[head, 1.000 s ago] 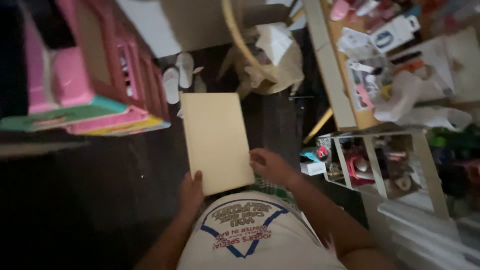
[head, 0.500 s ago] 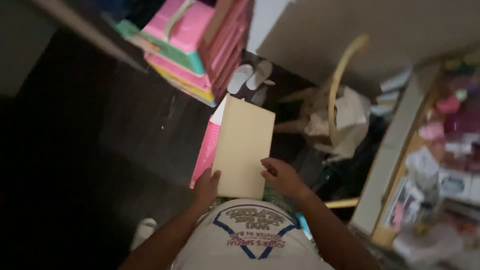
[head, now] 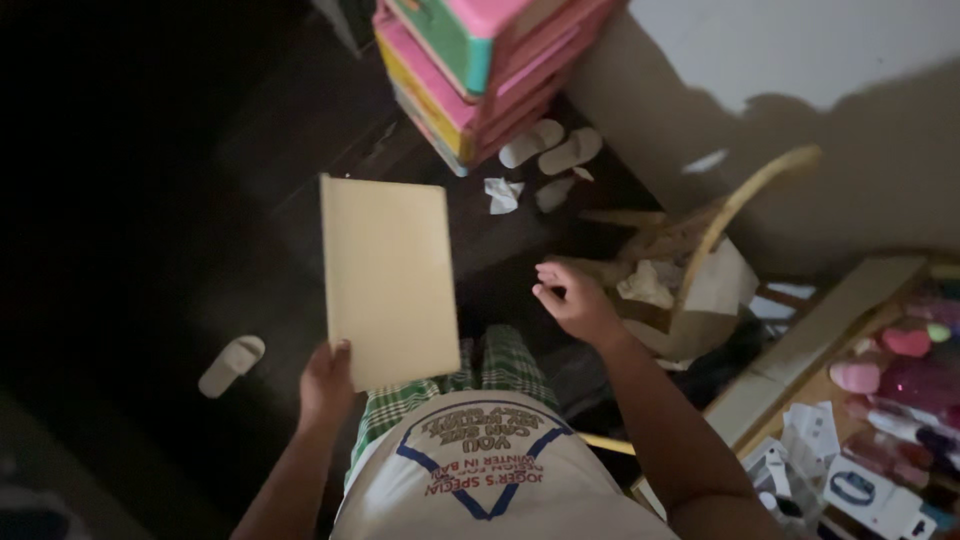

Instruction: The person removes folded clothes from a pink plastic drawer, places them on top of the drawer unit, and then uses a brush to sweep the inside of the empty drawer. The drawer is then reinserted into the unit.

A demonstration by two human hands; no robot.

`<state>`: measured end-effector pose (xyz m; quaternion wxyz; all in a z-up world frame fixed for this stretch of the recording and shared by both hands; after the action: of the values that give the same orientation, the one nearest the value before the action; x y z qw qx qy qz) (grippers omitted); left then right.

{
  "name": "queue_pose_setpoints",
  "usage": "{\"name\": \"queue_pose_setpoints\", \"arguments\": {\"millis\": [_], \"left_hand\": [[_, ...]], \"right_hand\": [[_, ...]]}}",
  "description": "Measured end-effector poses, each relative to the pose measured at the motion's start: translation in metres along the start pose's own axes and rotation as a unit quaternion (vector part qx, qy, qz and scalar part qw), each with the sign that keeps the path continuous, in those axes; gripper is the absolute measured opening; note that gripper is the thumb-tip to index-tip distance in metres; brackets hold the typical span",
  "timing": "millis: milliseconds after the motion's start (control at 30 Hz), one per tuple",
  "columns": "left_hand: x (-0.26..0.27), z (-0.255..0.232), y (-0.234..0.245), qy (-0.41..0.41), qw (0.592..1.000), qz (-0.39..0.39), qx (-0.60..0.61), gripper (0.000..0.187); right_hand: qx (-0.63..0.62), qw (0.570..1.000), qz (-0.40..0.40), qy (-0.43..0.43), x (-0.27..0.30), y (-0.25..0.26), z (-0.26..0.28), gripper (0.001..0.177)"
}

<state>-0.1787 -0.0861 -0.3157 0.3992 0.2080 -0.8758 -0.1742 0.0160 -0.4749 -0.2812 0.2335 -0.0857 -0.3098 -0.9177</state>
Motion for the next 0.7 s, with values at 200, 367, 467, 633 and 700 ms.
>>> {"name": "queue_pose_setpoints", "arguments": {"millis": [200, 367, 467, 633, 700], "left_hand": [[-0.003, 0.048, 0.063, 0.021, 0.997, -0.076, 0.021, 0.040], [-0.014, 0.093, 0.108, 0.049, 0.992, -0.117, 0.002, 0.042], [-0.017, 0.105, 0.131, 0.026, 0.993, -0.114, 0.034, 0.038], [-0.023, 0.122, 0.166, 0.031, 0.991, -0.115, 0.057, 0.036], [-0.026, 0.125, 0.176, 0.037, 0.992, -0.115, 0.028, 0.037]], "right_hand": [[0.016, 0.999, -0.004, 0.032, -0.005, -0.024, 0.022, 0.042], [0.077, 0.993, 0.061, -0.059, 0.001, -0.069, 0.024, 0.050], [0.133, 0.981, 0.110, -0.094, 0.008, -0.097, 0.035, 0.055], [0.190, 0.973, 0.129, -0.037, 0.010, -0.143, 0.064, 0.053], [0.177, 0.975, 0.129, -0.043, 0.012, -0.156, 0.070, 0.053]]}}
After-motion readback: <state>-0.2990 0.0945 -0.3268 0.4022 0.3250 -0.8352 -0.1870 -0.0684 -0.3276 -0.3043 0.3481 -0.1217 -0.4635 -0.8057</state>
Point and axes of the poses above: each hand's wrist, its own x-axis away from the middle knuckle, its own y-axis out of the back of the hand, z = x × y, the point moved 7 cm from there along -x, towards the middle knuckle, and after that the axes turned 4 degrees about y, right-handed, at the moved point
